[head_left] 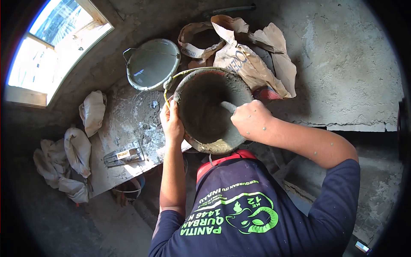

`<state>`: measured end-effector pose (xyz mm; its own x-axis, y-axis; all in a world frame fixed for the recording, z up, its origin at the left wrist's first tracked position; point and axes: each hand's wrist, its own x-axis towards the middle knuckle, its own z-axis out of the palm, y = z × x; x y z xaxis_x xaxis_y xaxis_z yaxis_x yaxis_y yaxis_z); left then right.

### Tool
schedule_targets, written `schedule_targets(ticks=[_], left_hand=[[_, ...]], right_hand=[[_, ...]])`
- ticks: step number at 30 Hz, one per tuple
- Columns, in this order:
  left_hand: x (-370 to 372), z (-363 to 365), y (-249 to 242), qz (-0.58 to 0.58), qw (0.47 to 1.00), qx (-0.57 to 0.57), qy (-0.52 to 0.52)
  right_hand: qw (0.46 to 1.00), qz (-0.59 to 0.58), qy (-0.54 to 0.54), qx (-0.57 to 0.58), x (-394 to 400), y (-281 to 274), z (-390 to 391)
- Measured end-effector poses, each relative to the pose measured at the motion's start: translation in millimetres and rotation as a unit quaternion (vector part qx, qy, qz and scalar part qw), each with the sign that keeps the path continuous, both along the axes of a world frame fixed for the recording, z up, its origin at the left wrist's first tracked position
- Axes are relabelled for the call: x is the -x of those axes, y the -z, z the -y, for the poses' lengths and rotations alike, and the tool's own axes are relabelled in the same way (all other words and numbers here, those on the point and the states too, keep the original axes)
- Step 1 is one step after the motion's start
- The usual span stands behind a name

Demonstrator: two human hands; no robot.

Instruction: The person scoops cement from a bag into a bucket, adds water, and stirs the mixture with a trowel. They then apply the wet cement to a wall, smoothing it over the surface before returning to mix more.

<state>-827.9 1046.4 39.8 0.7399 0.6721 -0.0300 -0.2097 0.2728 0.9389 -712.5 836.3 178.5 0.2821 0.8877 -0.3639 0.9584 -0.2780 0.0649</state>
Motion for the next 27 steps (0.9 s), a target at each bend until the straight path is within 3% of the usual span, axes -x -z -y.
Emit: schedule_targets(ticks=[2,10,14,17,20,25,27], left_hand=[[0.6,-0.3,1.9,0.008,1.000,0.004,0.003],[4.9,-0.4,0.6,0.022,1.000,0.003,0.015],[3.8,-4.8,4.8,0.017,1.000,0.002,0.009],[6.8,-18.0,14.5,0.019,1.000,0.003,-0.002],[15.3,-25.0,22.2,0.037,0.999,0.013,0.010],[15.6,-22.1,21.8,0.020,1.000,-0.005,0.003],[17.0,-25.6,23.4,0.013,1.000,0.004,0.002]], right_hand=[[0.998,-0.026,0.025,0.045,2.8,-11.6,-5.5],[0.944,-0.187,0.255,-0.091,-4.1,6.9,-17.7],[0.934,-0.166,0.306,-0.081,-25.6,22.8,-22.0],[0.954,-0.100,0.280,-0.023,-34.9,35.8,-10.5],[0.971,-0.047,0.229,0.039,-31.2,-14.0,-22.3],[0.992,0.088,0.049,-0.069,-0.5,-40.7,-24.8],[0.988,0.096,0.069,-0.100,2.2,-33.4,-10.2]])
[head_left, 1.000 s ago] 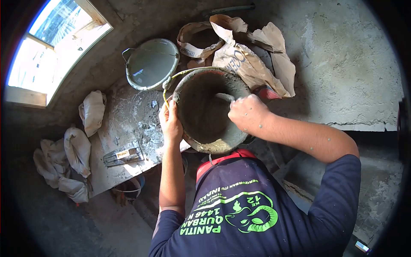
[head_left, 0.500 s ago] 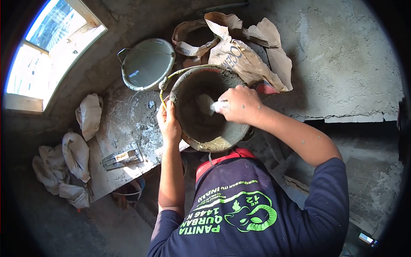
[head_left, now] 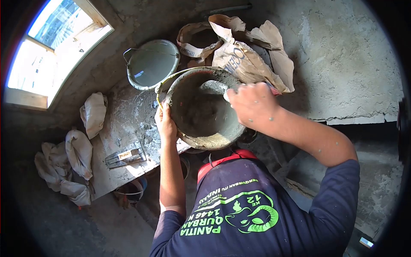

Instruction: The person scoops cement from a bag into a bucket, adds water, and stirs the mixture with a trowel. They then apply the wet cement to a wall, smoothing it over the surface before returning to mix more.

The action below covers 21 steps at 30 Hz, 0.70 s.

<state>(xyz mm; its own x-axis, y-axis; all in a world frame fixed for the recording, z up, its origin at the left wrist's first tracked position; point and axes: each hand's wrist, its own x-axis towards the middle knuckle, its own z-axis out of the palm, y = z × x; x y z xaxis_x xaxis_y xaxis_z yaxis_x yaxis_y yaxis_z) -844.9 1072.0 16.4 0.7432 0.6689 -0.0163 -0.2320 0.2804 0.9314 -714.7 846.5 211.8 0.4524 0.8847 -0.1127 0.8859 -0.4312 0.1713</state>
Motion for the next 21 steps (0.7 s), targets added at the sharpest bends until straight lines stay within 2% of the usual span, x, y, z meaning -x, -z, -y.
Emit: schedule_targets(ticks=[1,2,7,9,11,12,13,15,18,19,21], left_hand=[[1.0,-2.3,0.6,-0.010,1.000,0.007,0.001],[1.4,-5.5,2.8,-0.007,1.000,0.007,-0.004],[3.5,-10.5,17.7,-0.013,0.999,0.041,-0.020],[7.1,-24.6,32.4,-0.020,0.999,0.035,-0.024],[14.4,-31.1,39.5,-0.051,0.996,0.074,0.005],[12.4,-20.9,16.7,-0.043,0.996,0.080,0.003],[12.3,-19.7,20.6,-0.043,0.996,0.082,0.003],[9.5,-22.1,25.0,-0.085,0.994,-0.032,-0.052],[8.5,-23.3,17.6,-0.126,0.987,-0.075,-0.063],[7.6,-27.0,17.2,-0.123,0.987,-0.078,-0.061],[11.3,-41.0,21.5,-0.135,0.988,-0.068,-0.018]], right_hand=[[0.999,0.005,0.020,-0.034,-1.1,5.6,8.3],[0.998,-0.019,0.052,-0.013,-5.6,12.4,17.8],[0.996,0.018,-0.017,-0.088,-7.5,40.0,56.4],[0.987,0.027,-0.028,-0.155,5.3,39.4,69.0],[0.986,0.026,-0.030,-0.160,2.8,47.3,88.0],[0.988,0.031,-0.027,-0.150,0.9,51.3,96.2],[0.989,0.036,-0.025,-0.140,1.8,54.7,101.4],[0.990,0.009,-0.002,-0.144,10.1,59.7,105.3],[0.987,-0.068,0.142,-0.010,13.9,74.1,112.9],[0.987,-0.065,0.144,-0.013,14.0,78.9,114.5],[0.964,-0.164,0.206,-0.021,16.3,85.4,115.4]])
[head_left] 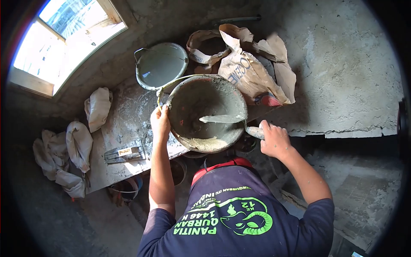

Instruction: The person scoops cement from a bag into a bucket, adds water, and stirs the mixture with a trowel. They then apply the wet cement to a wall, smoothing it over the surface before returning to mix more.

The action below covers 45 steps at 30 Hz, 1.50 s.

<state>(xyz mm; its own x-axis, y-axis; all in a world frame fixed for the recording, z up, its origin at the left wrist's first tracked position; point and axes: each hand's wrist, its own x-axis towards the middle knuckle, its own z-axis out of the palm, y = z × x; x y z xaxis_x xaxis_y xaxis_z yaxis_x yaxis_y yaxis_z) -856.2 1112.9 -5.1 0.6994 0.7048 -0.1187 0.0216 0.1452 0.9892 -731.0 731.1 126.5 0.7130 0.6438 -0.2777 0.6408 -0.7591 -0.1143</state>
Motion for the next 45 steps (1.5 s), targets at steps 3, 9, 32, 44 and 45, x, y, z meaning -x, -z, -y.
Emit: schedule_targets(ticks=[3,9,32,44,45], left_hand=[[0.9,-18.1,1.7,-0.006,1.000,-0.023,-0.016],[11.2,-36.2,-7.0,0.022,0.999,0.012,-0.029],[9.9,-53.3,11.5,0.009,0.999,-0.008,-0.049],[9.3,-47.3,6.2,-0.012,0.998,-0.018,-0.064],[9.9,-47.3,6.2,-0.016,0.998,-0.019,-0.066]], right_hand=[[0.990,0.026,0.024,-0.135,24.4,8.7,-4.8],[0.976,0.004,0.045,-0.213,64.7,51.8,-19.4],[0.954,-0.066,0.074,-0.284,104.9,117.7,71.6],[0.761,-0.493,0.088,-0.412,73.6,67.1,99.7],[0.735,-0.536,0.072,-0.410,68.4,59.8,85.5]])
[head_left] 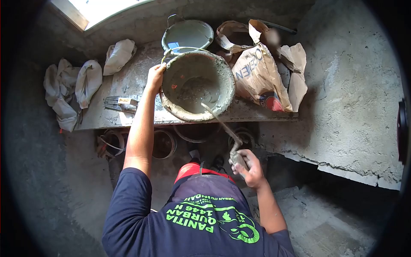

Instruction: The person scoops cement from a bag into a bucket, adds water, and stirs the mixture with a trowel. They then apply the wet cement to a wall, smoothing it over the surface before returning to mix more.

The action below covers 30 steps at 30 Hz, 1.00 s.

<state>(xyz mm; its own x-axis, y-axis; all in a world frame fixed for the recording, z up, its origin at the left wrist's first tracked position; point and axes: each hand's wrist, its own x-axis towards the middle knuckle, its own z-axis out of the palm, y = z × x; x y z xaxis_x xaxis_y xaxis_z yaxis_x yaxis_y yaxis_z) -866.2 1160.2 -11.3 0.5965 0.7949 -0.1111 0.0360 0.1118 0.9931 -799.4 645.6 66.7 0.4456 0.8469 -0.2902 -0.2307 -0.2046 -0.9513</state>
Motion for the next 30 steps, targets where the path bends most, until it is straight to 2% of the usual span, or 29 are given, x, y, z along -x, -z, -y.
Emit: schedule_targets(ticks=[2,3,5,6,9,11,16,20,22,23,25,27,29,30], left_hand=[[-1.8,-2.2,0.2,0.000,1.000,-0.003,0.002],[-1.1,-3.2,2.1,0.002,1.000,0.002,0.000],[-3.3,-0.9,1.8,0.006,1.000,0.008,0.002],[-3.2,0.6,0.1,0.009,1.000,0.008,0.000],[-1.6,-0.1,-1.2,0.008,1.000,0.006,-0.002],[1.1,-0.3,0.6,0.004,1.000,0.004,0.004],[-2.5,2.7,-3.6,0.014,1.000,0.018,-0.002],[-2.5,8.4,-9.8,0.020,0.999,0.039,-0.002],[-3.6,-0.6,4.4,0.026,0.999,0.031,-0.003],[-2.7,-5.4,12.5,0.026,0.999,0.018,0.003],[-1.8,-3.1,10.4,0.017,1.000,0.018,-0.003],[-1.3,0.1,11.3,0.007,1.000,0.018,0.002],[-0.9,5.2,14.6,0.020,0.999,0.005,-0.035],[2.0,19.2,-0.7,0.025,0.998,0.024,-0.047]], right_hand=[[0.998,-0.050,-0.045,-0.005,-10.4,-13.2,-28.8],[0.991,-0.132,-0.026,-0.011,-11.8,-9.3,-40.6],[0.991,-0.126,-0.033,-0.005,-13.4,1.0,-59.1],[0.997,-0.062,-0.032,0.040,-13.2,-0.3,-67.4],[0.996,-0.031,-0.049,0.069,-20.3,16.6,-62.3],[0.997,0.033,-0.035,0.061,-20.6,22.4,-50.2],[0.994,-0.029,0.007,0.105,-9.7,43.6,12.3],[0.977,0.025,0.054,0.204,-0.7,45.6,52.1],[0.949,0.186,0.071,0.244,-3.3,41.3,59.0],[0.947,0.190,0.068,0.248,-6.9,37.5,59.5],[0.916,0.360,0.089,0.155,-12.0,-13.7,32.0],[0.892,0.420,0.086,0.142,-13.6,-49.3,-1.1],[0.872,0.446,0.093,0.180,-7.6,-48.5,-21.3],[0.865,0.448,0.099,0.201,2.7,-47.8,-29.7]])
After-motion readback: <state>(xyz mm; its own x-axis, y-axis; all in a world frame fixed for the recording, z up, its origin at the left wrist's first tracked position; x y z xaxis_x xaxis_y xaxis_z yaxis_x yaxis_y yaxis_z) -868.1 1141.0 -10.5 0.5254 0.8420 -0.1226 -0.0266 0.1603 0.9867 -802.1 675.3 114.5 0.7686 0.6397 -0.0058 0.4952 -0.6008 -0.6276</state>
